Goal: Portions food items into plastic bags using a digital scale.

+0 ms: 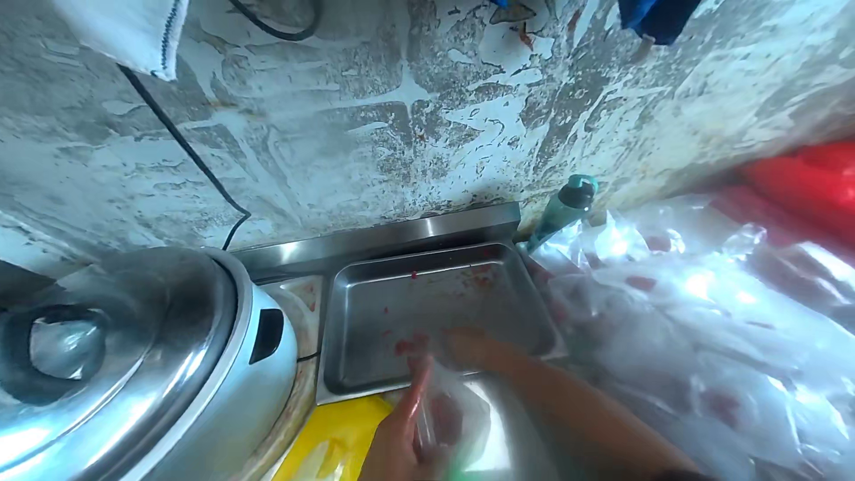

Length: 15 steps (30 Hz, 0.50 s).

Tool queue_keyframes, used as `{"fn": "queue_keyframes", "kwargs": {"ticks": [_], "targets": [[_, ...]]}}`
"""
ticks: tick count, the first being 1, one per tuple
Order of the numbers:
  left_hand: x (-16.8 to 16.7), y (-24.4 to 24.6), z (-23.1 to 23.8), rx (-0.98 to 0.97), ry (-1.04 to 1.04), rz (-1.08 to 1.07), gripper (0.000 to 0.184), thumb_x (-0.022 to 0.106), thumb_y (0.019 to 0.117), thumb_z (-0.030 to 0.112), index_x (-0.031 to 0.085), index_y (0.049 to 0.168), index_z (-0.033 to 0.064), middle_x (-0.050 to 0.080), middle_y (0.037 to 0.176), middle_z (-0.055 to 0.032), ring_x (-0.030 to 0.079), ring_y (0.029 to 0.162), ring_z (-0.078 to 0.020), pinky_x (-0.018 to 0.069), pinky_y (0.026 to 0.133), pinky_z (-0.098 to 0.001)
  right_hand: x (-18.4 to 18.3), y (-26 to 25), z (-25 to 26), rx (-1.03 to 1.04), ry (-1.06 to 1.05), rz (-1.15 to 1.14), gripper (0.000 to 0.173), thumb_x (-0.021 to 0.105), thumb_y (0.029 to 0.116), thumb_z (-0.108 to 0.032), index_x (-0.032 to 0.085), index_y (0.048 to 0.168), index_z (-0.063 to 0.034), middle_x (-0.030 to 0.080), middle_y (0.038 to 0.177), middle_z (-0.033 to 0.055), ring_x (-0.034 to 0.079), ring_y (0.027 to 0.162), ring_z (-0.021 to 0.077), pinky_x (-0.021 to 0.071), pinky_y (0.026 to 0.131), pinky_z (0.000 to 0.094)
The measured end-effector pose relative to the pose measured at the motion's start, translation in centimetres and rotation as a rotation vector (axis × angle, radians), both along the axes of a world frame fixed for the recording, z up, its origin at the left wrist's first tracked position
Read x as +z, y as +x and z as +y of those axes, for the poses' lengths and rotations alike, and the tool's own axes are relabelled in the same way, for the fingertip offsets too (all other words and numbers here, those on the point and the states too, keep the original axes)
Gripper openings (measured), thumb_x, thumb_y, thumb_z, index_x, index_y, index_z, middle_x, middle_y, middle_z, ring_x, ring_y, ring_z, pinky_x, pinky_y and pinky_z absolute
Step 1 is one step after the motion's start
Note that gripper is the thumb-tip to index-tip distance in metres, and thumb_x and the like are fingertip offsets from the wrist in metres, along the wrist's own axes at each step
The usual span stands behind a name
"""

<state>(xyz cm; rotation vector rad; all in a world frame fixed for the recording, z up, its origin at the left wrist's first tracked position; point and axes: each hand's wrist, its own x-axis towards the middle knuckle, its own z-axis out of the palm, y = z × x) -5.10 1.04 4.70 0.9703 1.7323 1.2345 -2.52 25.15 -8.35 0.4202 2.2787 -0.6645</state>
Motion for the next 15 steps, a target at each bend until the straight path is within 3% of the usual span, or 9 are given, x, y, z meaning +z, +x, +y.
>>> {"fn": "queue_keyframes", "kwargs": {"ticks": [1,2,5,7,9,12,14,15], "targets": [[-1.3,0.1,0.1,-0.031,-0.048,0.025,0.084,0.07,0.0823,-0.006,0.032,0.157,-0.0024,0.038,0.162,-0.0154,0.069,0.103,-0.0102,0.0589,0.083,-0.0303,-0.1,0.4,0.6,-0.04,-0.039,0.051,0.034,0.062,0.0972,-0.01,0.062,0.125,0.0086,0.06,0.129,0.033,0.057,0.124,0.0495,0.044,0.102,0.068],[-2.6,0.4,0.1,-0.044,-0.078,0.037,0.084,0.07,0.0818,-0.006,0.033,0.157,-0.0026,0.037,0.162,-0.0173,0.069,0.108,-0.0148,0.0592,0.086,-0.0343,-0.3,0.8,1.3,-0.11,-0.085,0.112,0.029,0.06,0.0976,-0.009,0.065,0.121,0.0085,0.062,0.126,0.0321,0.058,0.122,0.048,0.044,0.102,0.0662],[-4.7,1.1,-0.5,-0.08,-0.111,0.076,0.08,0.07,0.0824,-0.003,0.038,0.155,-0.0013,0.035,0.164,-0.0159,0.07,0.105,-0.0155,0.0596,0.083,-0.0357,0.6,1.4,2.7,-0.369,-0.195,0.133,0.03,0.06,0.099,-0.01,0.066,0.125,0.0029,0.064,0.126,0.0258,0.062,0.117,0.0382,0.0474,0.101,0.0573],[-5.0,1.5,-0.8,-0.082,-0.106,0.097,0.077,0.069,0.0834,-0.001,0.04,0.155,-0.001,0.034,0.164,-0.0143,0.069,0.09,-0.012,0.0581,0.074,-0.0328,1.9,1.7,2.6,-0.447,-0.211,0.111,0.028,0.058,0.101,-0.011,0.065,0.126,0.0004,0.065,0.123,0.022,0.066,0.109,0.0325,0.0518,0.096,0.0506],[-4.5,1.6,-0.6,-0.093,-0.092,0.129,0.072,0.069,0.0867,0.003,0.043,0.153,-0.0004,0.033,0.165,-0.0157,0.07,0.094,-0.0123,0.0585,0.076,-0.0311,2.2,1.4,2.2,-0.428,-0.138,0.093,0.031,0.056,0.1019,-0.016,0.064,0.126,0.0021,0.064,0.124,0.0244,0.064,0.113,0.0361,0.0494,0.098,0.0548],[-3.9,2.0,-0.2,-0.081,-0.092,0.215,0.058,0.066,0.093,0.013,0.053,0.148,0.004,0.037,0.162,-0.0176,0.064,0.078,-0.0107,0.0541,0.068,-0.029,1.4,0.6,0.4,-0.364,0.039,-0.013,0.061,0.06,0.0995,-0.037,0.051,0.143,0.0037,0.051,0.145,0.0304,0.049,0.136,0.046,0.0395,0.108,0.067],[-3.9,2.4,-0.2,-0.058,-0.097,0.277,0.048,0.063,0.095,0.016,0.061,0.142,0.0063,0.042,0.159,-0.0169,0.066,0.077,-0.0123,0.055,0.068,-0.0303,1.0,0.2,-1.2,-0.389,0.104,-0.058,0.091,0.066,0.0912,-0.055,0.037,0.154,0.0037,0.04,0.155,0.0293,0.04,0.144,0.0446,0.0357,0.113,0.0651],[-4.1,2.6,-0.4,-0.04,-0.09,0.304,0.044,0.063,0.0953,0.017,0.064,0.138,0.0073,0.045,0.158,-0.0158,0.067,0.077,-0.0125,0.0557,0.067,-0.0302,0.9,0.0,-1.9,-0.367,0.104,-0.08,0.098,0.068,0.0904,-0.056,0.031,0.155,0.007,0.036,0.157,0.0303,0.038,0.145,0.0446,0.0352,0.114,0.0642]]}}
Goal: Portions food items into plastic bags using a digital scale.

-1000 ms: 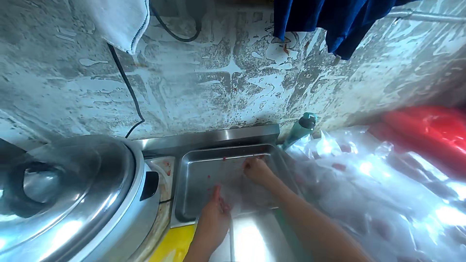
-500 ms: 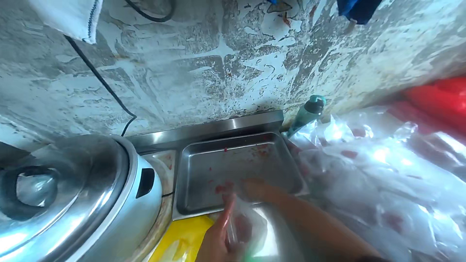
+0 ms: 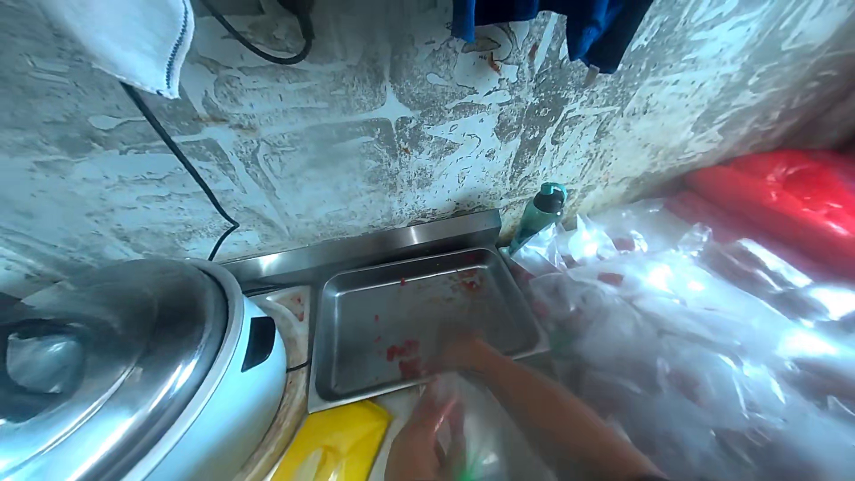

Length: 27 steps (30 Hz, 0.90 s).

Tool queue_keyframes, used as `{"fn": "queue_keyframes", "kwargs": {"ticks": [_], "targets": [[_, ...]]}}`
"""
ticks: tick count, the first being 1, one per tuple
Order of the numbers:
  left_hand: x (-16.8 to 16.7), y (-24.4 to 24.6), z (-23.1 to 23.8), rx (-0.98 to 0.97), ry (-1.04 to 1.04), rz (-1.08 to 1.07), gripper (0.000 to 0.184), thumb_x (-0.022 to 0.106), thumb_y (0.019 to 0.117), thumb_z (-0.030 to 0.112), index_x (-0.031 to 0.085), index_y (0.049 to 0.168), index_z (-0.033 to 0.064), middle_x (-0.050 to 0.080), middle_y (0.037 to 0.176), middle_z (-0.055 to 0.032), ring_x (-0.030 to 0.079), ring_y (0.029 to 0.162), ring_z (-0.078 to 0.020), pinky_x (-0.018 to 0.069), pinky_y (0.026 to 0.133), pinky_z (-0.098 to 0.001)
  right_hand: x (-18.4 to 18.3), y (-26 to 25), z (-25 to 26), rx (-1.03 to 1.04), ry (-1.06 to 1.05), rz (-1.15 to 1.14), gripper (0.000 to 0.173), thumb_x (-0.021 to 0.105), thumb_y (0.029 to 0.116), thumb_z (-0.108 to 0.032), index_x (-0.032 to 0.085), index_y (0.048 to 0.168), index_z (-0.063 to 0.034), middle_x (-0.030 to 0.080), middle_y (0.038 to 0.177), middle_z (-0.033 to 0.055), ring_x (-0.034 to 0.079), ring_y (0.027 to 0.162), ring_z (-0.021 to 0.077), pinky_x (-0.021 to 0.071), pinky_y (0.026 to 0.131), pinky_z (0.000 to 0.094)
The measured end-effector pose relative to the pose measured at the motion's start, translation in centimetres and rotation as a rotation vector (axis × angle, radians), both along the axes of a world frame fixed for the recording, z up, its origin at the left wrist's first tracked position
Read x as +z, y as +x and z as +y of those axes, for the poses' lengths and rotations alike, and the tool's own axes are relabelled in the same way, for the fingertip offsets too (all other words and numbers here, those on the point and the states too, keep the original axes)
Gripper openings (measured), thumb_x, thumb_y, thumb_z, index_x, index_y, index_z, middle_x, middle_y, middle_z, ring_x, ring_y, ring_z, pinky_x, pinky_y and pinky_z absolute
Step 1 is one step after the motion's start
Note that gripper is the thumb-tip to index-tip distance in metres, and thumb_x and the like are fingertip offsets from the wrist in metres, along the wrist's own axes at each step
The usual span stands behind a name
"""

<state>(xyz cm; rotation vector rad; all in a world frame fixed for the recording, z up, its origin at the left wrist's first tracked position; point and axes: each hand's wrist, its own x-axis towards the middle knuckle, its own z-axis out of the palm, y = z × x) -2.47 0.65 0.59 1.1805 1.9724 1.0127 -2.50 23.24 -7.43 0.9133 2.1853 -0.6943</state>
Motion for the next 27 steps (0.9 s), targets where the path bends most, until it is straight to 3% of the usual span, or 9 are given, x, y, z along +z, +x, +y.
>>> {"fn": "queue_keyframes", "kwargs": {"ticks": [1,3,5,8,12,16,22,24,27], "targets": [[-0.2,0.2,-0.2,0.012,0.013,0.025,0.041,0.062,0.0957,0.017,0.067,0.136,0.0079,0.047,0.157,-0.015,0.068,0.078,-0.0123,0.0562,0.067,-0.0295,-0.2,0.0,-0.6,0.044,0.001,0.004,0.091,0.07,0.0914,-0.051,0.036,0.151,0.0102,0.042,0.153,0.0313,0.043,0.141,0.0453,0.0387,0.111,0.0642],[-0.4,0.3,-0.4,0.023,0.038,0.055,0.038,0.062,0.097,0.019,0.069,0.133,0.0087,0.048,0.156,-0.0134,0.068,0.078,-0.0116,0.0566,0.067,-0.0286,-0.4,0.2,-0.9,0.161,0.007,0.047,0.057,0.07,0.0945,-0.028,0.056,0.133,0.012,0.054,0.141,0.0314,0.052,0.132,0.047,0.0435,0.105,0.0659],[-0.3,0.3,-0.5,0.036,0.058,0.054,0.037,0.062,0.0978,0.02,0.069,0.133,0.0088,0.049,0.156,-0.0123,0.068,0.077,-0.0104,0.0562,0.066,-0.0277,-0.4,0.3,-0.2,0.227,0.007,0.073,0.041,0.065,0.0969,-0.017,0.061,0.128,0.0097,0.055,0.139,0.0308,0.052,0.132,0.0473,0.042,0.107,0.0655],[0.0,0.3,-0.9,0.071,0.12,0.066,0.036,0.062,0.0957,0.016,0.071,0.13,0.0087,0.05,0.154,-0.0125,0.065,0.072,-0.0068,0.0545,0.061,-0.025,-0.1,1.2,1.1,0.025,-0.061,0.148,0.036,0.061,0.1014,-0.02,0.064,0.128,0.0031,0.062,0.131,0.0263,0.058,0.126,0.0418,0.0446,0.105,0.0606],[-1.7,0.5,-1.3,0.112,0.309,0.095,0.029,0.063,0.0956,0.015,0.075,0.121,0.0097,0.056,0.148,-0.013,0.059,0.064,0.0005,0.0517,0.055,-0.0189,-2.8,3.7,4.9,-0.175,-0.112,0.373,0.019,0.07,0.0946,-0.02,0.073,0.109,-0.0066,0.074,0.1,0.0149,0.072,0.088,0.0294,0.0591,0.083,0.0533],[-1.7,0.9,-1.0,0.129,0.386,0.155,0.025,0.061,0.0968,0.014,0.077,0.116,0.0082,0.059,0.144,-0.0153,0.06,0.065,0.0013,0.0514,0.054,-0.0167,5.3,5.8,4.9,-0.262,-0.12,0.614,0.01,0.07,0.0933,-0.008,0.071,0.103,-0.004,0.073,0.09,0.0115,0.072,0.075,0.0223,0.0629,0.074,0.0442],[-1.7,1.3,-0.3,0.128,0.261,0.302,0.029,0.063,0.0946,0.021,0.077,0.119,0.0143,0.058,0.145,-0.0132,0.059,0.061,-0.002,0.0516,0.053,-0.0215,14.3,11.9,3.7,-0.033,-0.042,0.92,0.009,0.074,0.0924,-0.02,0.072,0.101,-0.0189,0.071,0.084,-0.0036,0.067,0.069,0.0074,0.0591,0.059,0.0284],[-1.7,1.4,-0.1,0.134,0.226,0.289,0.034,0.065,0.0915,0.019,0.074,0.124,0.0107,0.058,0.145,-0.0132,0.06,0.062,-0.0029,0.0513,0.053,-0.0225,19.1,11.9,0.1,-0.03,-0.091,0.942,0.007,0.077,0.0883,-0.012,0.074,0.094,-0.0168,0.071,0.078,-0.005,0.066,0.064,0.0059,0.0578,0.057,0.0253],[-1.2,1.4,-0.1,0.136,0.171,0.24,0.045,0.067,0.0878,0.014,0.067,0.131,0.0012,0.061,0.141,-0.0156,0.059,0.063,-0.0037,0.0503,0.054,-0.0228,19.8,11.8,-3.5,-0.006,-0.168,0.923,0.007,0.076,0.0879,-0.009,0.074,0.093,-0.0138,0.07,0.077,-0.0049,0.065,0.064,0.0042,0.0575,0.055,0.0229]]}}
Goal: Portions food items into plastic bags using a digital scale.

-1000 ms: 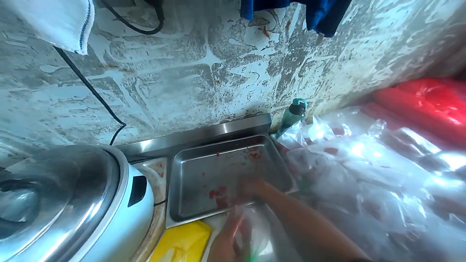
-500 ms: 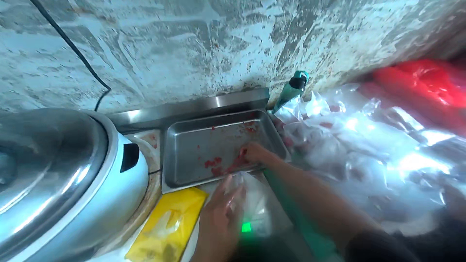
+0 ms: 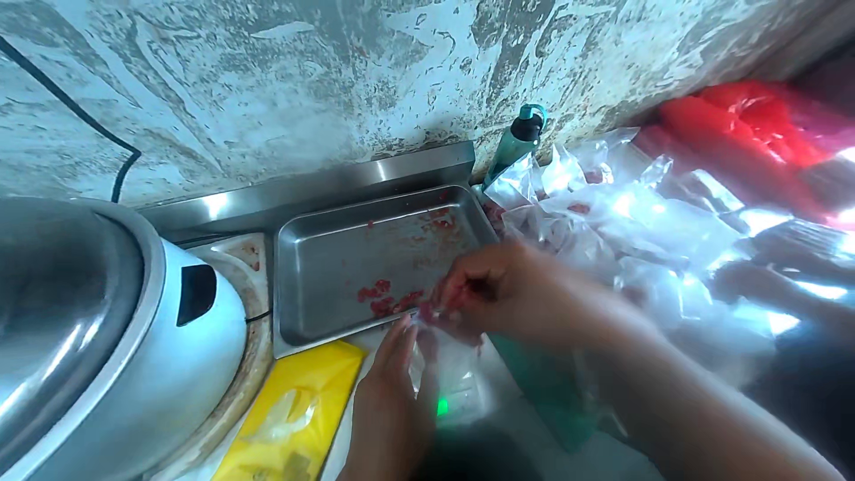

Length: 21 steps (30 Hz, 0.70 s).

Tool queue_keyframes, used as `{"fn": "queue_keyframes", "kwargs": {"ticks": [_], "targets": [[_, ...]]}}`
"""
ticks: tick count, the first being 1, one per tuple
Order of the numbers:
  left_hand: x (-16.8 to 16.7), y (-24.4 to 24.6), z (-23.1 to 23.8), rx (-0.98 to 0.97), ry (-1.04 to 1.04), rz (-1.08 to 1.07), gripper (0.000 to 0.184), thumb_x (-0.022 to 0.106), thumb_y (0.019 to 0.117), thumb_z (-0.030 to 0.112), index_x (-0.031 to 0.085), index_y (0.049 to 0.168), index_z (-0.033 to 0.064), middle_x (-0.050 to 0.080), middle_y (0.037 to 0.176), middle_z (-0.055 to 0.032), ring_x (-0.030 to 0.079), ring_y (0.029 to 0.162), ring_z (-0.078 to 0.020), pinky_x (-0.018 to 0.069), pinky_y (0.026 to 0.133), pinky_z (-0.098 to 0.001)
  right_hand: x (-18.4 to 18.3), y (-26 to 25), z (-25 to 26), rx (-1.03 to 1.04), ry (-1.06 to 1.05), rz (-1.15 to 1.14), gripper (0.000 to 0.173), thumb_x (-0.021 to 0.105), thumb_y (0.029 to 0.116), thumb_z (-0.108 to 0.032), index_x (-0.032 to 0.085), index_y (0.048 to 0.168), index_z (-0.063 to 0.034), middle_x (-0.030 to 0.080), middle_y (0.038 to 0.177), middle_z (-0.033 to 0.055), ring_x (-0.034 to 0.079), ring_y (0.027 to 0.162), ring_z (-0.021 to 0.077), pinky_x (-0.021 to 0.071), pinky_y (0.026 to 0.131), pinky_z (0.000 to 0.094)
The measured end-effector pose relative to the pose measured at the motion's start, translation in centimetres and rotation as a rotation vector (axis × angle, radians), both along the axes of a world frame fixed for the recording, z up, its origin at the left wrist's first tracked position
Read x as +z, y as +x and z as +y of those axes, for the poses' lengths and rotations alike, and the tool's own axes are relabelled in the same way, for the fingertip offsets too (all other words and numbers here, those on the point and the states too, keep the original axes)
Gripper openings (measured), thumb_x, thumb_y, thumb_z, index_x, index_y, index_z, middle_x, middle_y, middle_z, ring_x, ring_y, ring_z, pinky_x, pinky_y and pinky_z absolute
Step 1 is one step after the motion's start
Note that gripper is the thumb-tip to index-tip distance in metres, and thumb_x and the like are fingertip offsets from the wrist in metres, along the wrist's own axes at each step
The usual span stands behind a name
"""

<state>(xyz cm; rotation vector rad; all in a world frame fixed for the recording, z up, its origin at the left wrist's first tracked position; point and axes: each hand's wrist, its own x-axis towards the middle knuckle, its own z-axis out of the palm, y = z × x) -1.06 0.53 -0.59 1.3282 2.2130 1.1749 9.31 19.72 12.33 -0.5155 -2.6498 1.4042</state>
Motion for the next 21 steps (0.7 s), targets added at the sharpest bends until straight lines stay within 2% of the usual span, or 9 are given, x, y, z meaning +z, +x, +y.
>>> {"fn": "queue_keyframes", "kwargs": {"ticks": [2,4,5,7,11,13,15,18,21], "targets": [[0.1,0.0,-0.1,0.008,0.007,-0.045,0.047,0.066,0.0845,0.007,0.066,0.13,-0.0022,0.063,0.138,-0.0165,0.056,0.06,-0.0025,0.0486,0.052,-0.0215,-1.8,-0.7,-1.6,0.019,0.012,-0.149,0.004,0.071,0.0944,-0.016,0.073,0.096,-0.0128,0.07,0.082,-0.0026,0.066,0.07,0.0054,0.0575,0.063,0.0254],[-0.1,-0.3,-0.2,0.001,0.027,-0.07,0.048,0.063,0.0847,0.002,0.064,0.132,-0.0039,0.062,0.136,-0.0182,0.057,0.062,-0.0033,0.0506,0.054,-0.0213,-3.6,-1.4,-2.6,0.128,0.049,-0.34,0.021,0.057,0.1034,-0.021,0.071,0.112,-0.0077,0.071,0.101,0.007,0.068,0.092,0.0168,0.0568,0.085,0.0384],[-0.1,-0.5,-0.2,0.005,0.025,-0.062,0.049,0.061,0.0847,0.001,0.063,0.134,-0.0037,0.062,0.136,-0.0183,0.058,0.064,-0.0041,0.0516,0.056,-0.0216,-4.3,-1.6,-3.0,0.181,0.078,-0.397,0.025,0.051,0.1052,-0.018,0.069,0.117,-0.0045,0.07,0.109,0.0116,0.068,0.101,0.0233,0.0542,0.092,0.0445],[-0.1,-0.6,-0.3,0.018,0.023,-0.042,0.051,0.059,0.0841,-0.001,0.062,0.135,-0.0041,0.062,0.136,-0.0189,0.063,0.07,-0.0065,0.0548,0.061,-0.0225,-4.9,-1.6,-3.5,0.201,0.14,-0.417,0.026,0.048,0.1039,-0.012,0.069,0.115,-0.0023,0.07,0.114,0.0145,0.066,0.109,0.0283,0.052,0.097,0.0486],[0.1,-0.6,-0.4,-0.001,0.059,-0.055,0.051,0.061,0.0829,0.0,0.063,0.134,-0.0037,0.061,0.136,-0.0189,0.059,0.064,-0.0021,0.0522,0.056,-0.0183,-4.0,-0.7,-3.3,0.106,0.166,-0.349,0.024,0.051,0.1028,-0.014,0.073,0.107,-0.0055,0.071,0.105,0.0092,0.067,0.097,0.0213,0.0543,0.089,0.0411],[0.1,-0.7,-0.5,-0.02,0.072,-0.07,0.05,0.063,0.0842,0.003,0.064,0.134,-0.0017,0.06,0.137,-0.0173,0.056,0.062,-0.0001,0.0503,0.054,-0.017,-4.0,0.0,-3.0,0.08,0.17,-0.286,0.021,0.053,0.1018,-0.016,0.073,0.104,-0.0086,0.07,0.098,0.0049,0.066,0.088,0.0148,0.0549,0.081,0.0343],[-0.2,-0.9,-0.7,-0.023,0.08,-0.08,0.048,0.064,0.0864,0.006,0.065,0.134,0.0019,0.06,0.141,-0.0147,0.057,0.064,-0.0007,0.0505,0.054,-0.0184,-4.2,0.7,-3.0,0.066,0.162,-0.231,0.019,0.053,0.1014,-0.017,0.071,0.107,-0.0106,0.07,0.094,0.0025,0.066,0.084,0.0106,0.0555,0.078,0.0301],[-0.1,-1.7,-1.4,-0.023,0.144,-0.113,0.043,0.063,0.0903,0.009,0.066,0.133,0.0028,0.059,0.142,-0.0134,0.055,0.063,0.001,0.0482,0.053,-0.0177,-4.2,1.4,-3.2,0.035,0.112,-0.216,0.022,0.053,0.1018,-0.017,0.07,0.114,-0.0101,0.071,0.097,0.0023,0.067,0.083,0.0085,0.0565,0.077,0.0273],[0.3,-2.8,-2.9,-0.01,0.17,-0.133,0.041,0.064,0.0923,0.01,0.064,0.132,-0.0012,0.061,0.139,-0.0148,0.055,0.063,0.0014,0.0475,0.051,-0.0176,-4.4,2.2,-3.4,0.004,0.107,-0.181,0.021,0.054,0.1009,-0.015,0.071,0.111,-0.0104,0.071,0.096,0.0015,0.066,0.081,0.0081,0.0561,0.074,0.0272]]}}
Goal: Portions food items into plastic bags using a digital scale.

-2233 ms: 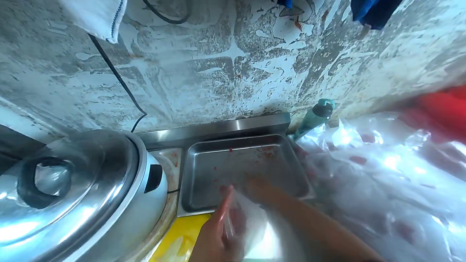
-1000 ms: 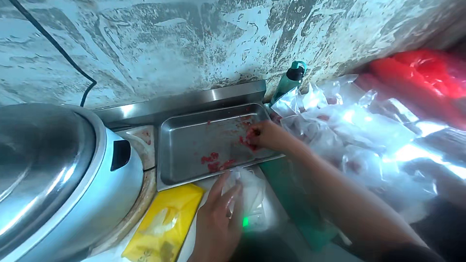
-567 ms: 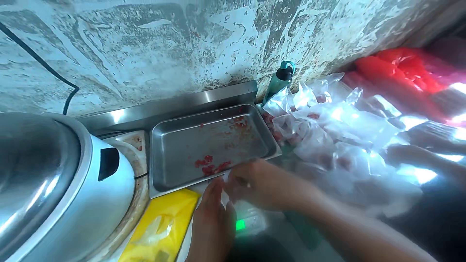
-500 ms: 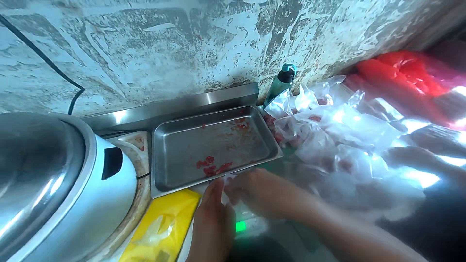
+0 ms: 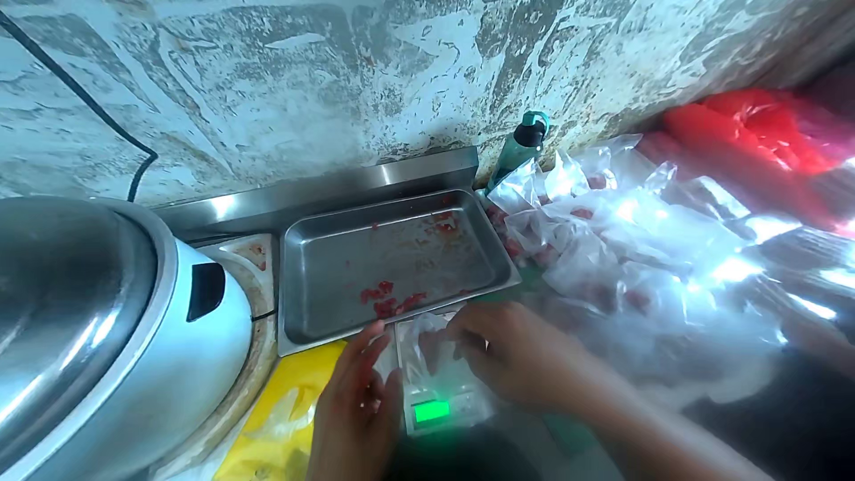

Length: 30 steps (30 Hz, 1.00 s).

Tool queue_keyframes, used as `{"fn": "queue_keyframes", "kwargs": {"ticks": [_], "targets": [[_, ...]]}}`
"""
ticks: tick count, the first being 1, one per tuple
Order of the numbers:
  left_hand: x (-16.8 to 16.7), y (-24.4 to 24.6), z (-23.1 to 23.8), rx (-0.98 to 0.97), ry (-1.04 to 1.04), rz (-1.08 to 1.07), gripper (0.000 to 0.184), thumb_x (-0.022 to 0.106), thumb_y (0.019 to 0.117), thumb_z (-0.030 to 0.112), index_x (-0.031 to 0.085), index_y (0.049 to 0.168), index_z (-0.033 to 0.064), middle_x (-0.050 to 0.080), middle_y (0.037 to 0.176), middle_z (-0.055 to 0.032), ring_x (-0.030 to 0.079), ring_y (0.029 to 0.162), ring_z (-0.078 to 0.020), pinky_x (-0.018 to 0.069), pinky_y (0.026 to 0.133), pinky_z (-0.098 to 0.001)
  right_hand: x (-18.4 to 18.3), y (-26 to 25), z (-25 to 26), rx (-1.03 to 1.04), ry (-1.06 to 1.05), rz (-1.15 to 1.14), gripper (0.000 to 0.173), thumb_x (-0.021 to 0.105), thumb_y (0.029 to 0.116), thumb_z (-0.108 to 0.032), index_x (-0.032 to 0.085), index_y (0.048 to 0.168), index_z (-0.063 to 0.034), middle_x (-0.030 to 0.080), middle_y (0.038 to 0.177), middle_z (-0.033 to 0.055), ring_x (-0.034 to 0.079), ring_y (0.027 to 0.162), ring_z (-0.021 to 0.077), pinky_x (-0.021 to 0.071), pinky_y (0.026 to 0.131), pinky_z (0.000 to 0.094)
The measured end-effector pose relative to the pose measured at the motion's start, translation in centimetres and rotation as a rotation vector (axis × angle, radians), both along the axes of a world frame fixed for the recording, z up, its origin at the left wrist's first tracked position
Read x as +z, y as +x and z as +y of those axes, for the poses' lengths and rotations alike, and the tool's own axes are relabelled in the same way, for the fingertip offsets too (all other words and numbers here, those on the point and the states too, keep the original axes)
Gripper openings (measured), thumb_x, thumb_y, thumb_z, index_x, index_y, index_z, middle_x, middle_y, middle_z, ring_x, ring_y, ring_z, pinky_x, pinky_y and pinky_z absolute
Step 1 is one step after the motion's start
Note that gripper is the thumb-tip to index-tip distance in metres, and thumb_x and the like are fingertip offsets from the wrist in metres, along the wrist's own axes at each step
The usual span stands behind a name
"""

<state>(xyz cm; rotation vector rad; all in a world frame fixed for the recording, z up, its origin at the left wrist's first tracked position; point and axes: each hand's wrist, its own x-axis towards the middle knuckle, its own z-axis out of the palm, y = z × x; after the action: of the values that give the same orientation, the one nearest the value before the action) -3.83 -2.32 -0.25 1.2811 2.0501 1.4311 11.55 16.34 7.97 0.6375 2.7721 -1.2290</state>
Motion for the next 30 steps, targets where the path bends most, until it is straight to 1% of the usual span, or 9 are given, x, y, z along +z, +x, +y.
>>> {"fn": "queue_keyframes", "kwargs": {"ticks": [8,14,17,21,24,25,27,29,30], "targets": [[-1.3,-1.6,-5.5,0.077,-0.155,-0.071,0.037,0.064,0.093,0.002,0.061,0.128,-0.0115,0.057,0.14,-0.0252,0.057,0.067,-0.0038,0.049,0.056,-0.0217,-1.6,1.3,-0.5,0.0,0.086,0.197,0.016,0.056,0.0995,-0.019,0.071,0.101,-0.0127,0.065,0.089,-0.0006,0.06,0.073,0.0048,0.0521,0.065,0.0211],[-2.6,-2.2,-8.1,0.162,-0.206,-0.095,0.036,0.062,0.0936,0.001,0.061,0.127,-0.0119,0.057,0.14,-0.0253,0.057,0.068,-0.0042,0.0502,0.058,-0.0221,-2.5,0.9,-0.6,0.041,0.084,0.195,0.021,0.051,0.1014,-0.016,0.072,0.106,-0.0116,0.069,0.097,0.001,0.065,0.081,0.007,0.0557,0.073,0.0232],[-2.7,-2.5,-8.7,0.194,-0.206,-0.104,0.036,0.061,0.0928,0.0,0.061,0.127,-0.0118,0.058,0.139,-0.0243,0.056,0.066,-0.0037,0.0492,0.057,-0.022,-2.5,0.8,-0.7,0.034,0.081,0.19,0.022,0.051,0.1003,-0.014,0.072,0.106,-0.0115,0.068,0.097,0.0015,0.064,0.08,0.0068,0.0551,0.072,0.0226],[-2.9,-2.7,-9.1,0.19,-0.229,-0.112,0.037,0.061,0.094,0.001,0.061,0.13,-0.0098,0.06,0.137,-0.022,0.056,0.065,-0.004,0.0487,0.057,-0.0225,-1.5,0.9,-0.2,-0.058,0.062,0.221,0.022,0.052,0.1014,-0.018,0.073,0.106,-0.0163,0.071,0.099,-0.0058,0.066,0.082,0.0015,0.0572,0.072,0.0205],[-3.2,-2.5,-9.1,0.16,-0.239,-0.104,0.037,0.061,0.0948,0.002,0.061,0.13,-0.0093,0.062,0.135,-0.022,0.057,0.065,-0.0049,0.0498,0.057,-0.0232,-0.5,0.2,0.7,-0.196,0.159,0.349,0.014,0.059,0.0968,-0.017,0.073,0.099,-0.0184,0.07,0.092,-0.0095,0.066,0.078,-0.0001,0.0592,0.068,0.021],[-3.3,-2.4,-9.0,0.146,-0.245,-0.1,0.037,0.061,0.0948,0.003,0.061,0.13,-0.0092,0.063,0.134,-0.0218,0.057,0.065,-0.0053,0.0503,0.058,-0.0236,-0.3,-0.5,1.1,-0.233,0.198,0.385,0.011,0.062,0.0958,-0.015,0.072,0.099,-0.0168,0.069,0.092,-0.0077,0.065,0.079,0.0016,0.0593,0.068,0.0222],[-3.5,-2.1,-8.6,0.12,-0.272,-0.094,0.039,0.061,0.0956,0.005,0.06,0.132,-0.0075,0.065,0.13,-0.0199,0.058,0.066,-0.0062,0.0511,0.059,-0.025,-0.6,-2.2,2.4,-0.222,0.28,0.4,0.014,0.063,0.097,-0.013,0.072,0.108,-0.0118,0.069,0.099,-0.0013,0.068,0.084,0.0072,0.0611,0.073,0.0274],[-3.3,-1.8,-8.3,0.097,-0.298,-0.098,0.04,0.061,0.0965,0.008,0.059,0.134,-0.0063,0.066,0.128,-0.019,0.061,0.068,-0.0077,0.0531,0.061,-0.0268,-0.8,-3.2,2.8,-0.168,0.384,0.28,0.023,0.062,0.0977,-0.012,0.074,0.117,-0.0092,0.071,0.114,0.0055,0.069,0.099,0.0173,0.0601,0.085,0.0402],[-3.2,-1.8,-8.2,0.081,-0.29,-0.097,0.04,0.06,0.0969,0.008,0.059,0.134,-0.0061,0.066,0.128,-0.0191,0.061,0.069,-0.0078,0.0536,0.061,-0.0267,-0.7,-3.3,2.5,-0.162,0.429,0.251,0.022,0.062,0.0957,-0.011,0.076,0.114,-0.0101,0.071,0.114,0.0055,0.069,0.1,0.0188,0.0594,0.085,0.0421]]}}
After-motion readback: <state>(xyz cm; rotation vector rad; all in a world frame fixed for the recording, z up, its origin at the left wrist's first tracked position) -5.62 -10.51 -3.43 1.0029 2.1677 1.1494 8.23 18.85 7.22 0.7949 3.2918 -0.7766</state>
